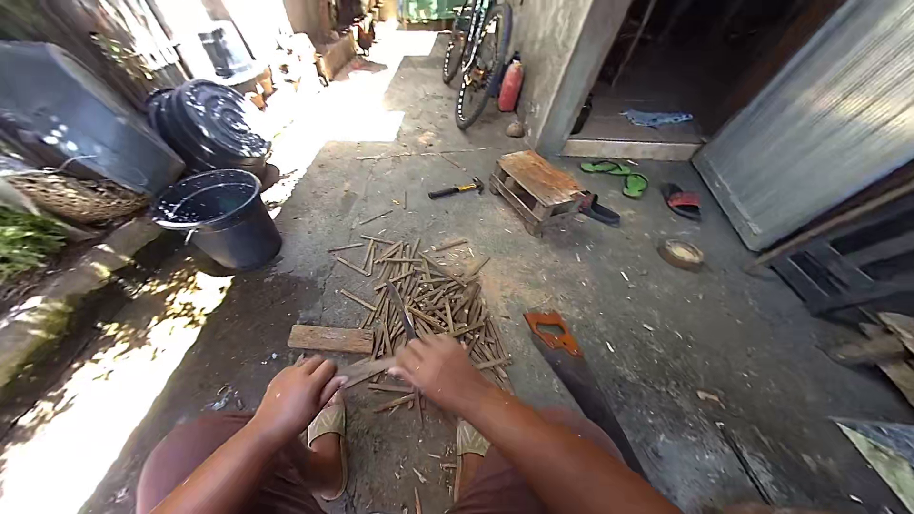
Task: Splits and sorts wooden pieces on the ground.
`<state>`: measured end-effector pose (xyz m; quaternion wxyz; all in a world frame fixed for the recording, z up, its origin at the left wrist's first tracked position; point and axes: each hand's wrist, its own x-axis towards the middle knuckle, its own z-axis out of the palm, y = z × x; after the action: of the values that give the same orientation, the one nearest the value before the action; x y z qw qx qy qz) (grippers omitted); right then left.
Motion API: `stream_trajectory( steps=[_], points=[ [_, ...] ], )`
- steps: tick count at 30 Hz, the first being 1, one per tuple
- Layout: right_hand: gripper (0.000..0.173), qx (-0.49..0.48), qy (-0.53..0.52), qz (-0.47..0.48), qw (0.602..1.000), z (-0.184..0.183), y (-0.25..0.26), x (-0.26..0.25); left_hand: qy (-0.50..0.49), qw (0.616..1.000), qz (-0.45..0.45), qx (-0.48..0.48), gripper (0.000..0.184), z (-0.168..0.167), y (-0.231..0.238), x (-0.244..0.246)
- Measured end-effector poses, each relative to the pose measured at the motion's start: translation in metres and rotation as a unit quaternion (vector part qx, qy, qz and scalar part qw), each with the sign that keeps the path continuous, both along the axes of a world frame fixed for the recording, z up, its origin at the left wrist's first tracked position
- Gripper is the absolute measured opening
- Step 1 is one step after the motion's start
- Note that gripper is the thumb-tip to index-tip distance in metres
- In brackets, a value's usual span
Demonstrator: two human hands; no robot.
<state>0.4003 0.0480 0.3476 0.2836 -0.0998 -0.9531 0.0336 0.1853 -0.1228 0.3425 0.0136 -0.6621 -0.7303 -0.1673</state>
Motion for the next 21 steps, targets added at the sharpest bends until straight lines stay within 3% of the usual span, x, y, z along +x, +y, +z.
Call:
stream_trajectory(
  steps=[3,5,10,14,18,21],
  points=[
    [0.042,0.057,0.061,-0.052,0.995,0.001,0.029,-0.017,-0.022,0.999,0.046,-0.015,0.048,0.012,0.027,0.003],
    [0.043,0.045,0.042,-0.060,0.996,-0.004,0.043,-0.025,-0.058,0.988,0.082,-0.120,0.051,0.025,0.040,0.002],
    [0.057,-0.094,-0.190,-0.081,0.974,-0.015,0.056,-0.043,-0.107,0.941,0.138,-0.291,0.061,0.010,0.062,-0.004],
    [0.062,-0.199,-0.395,-0.107,0.890,-0.048,0.049,-0.058,-0.156,0.897,0.150,-0.385,0.066,-0.027,0.067,-0.007],
    [0.046,-0.253,-0.578,-0.231,0.740,-0.081,0.002,-0.066,-0.236,0.850,0.106,-0.458,0.067,-0.069,0.051,0.038],
    [0.047,-0.249,-0.596,-0.214,0.733,-0.097,0.010,-0.063,-0.269,0.833,0.079,-0.478,0.066,-0.082,0.050,0.055]
  ],
)
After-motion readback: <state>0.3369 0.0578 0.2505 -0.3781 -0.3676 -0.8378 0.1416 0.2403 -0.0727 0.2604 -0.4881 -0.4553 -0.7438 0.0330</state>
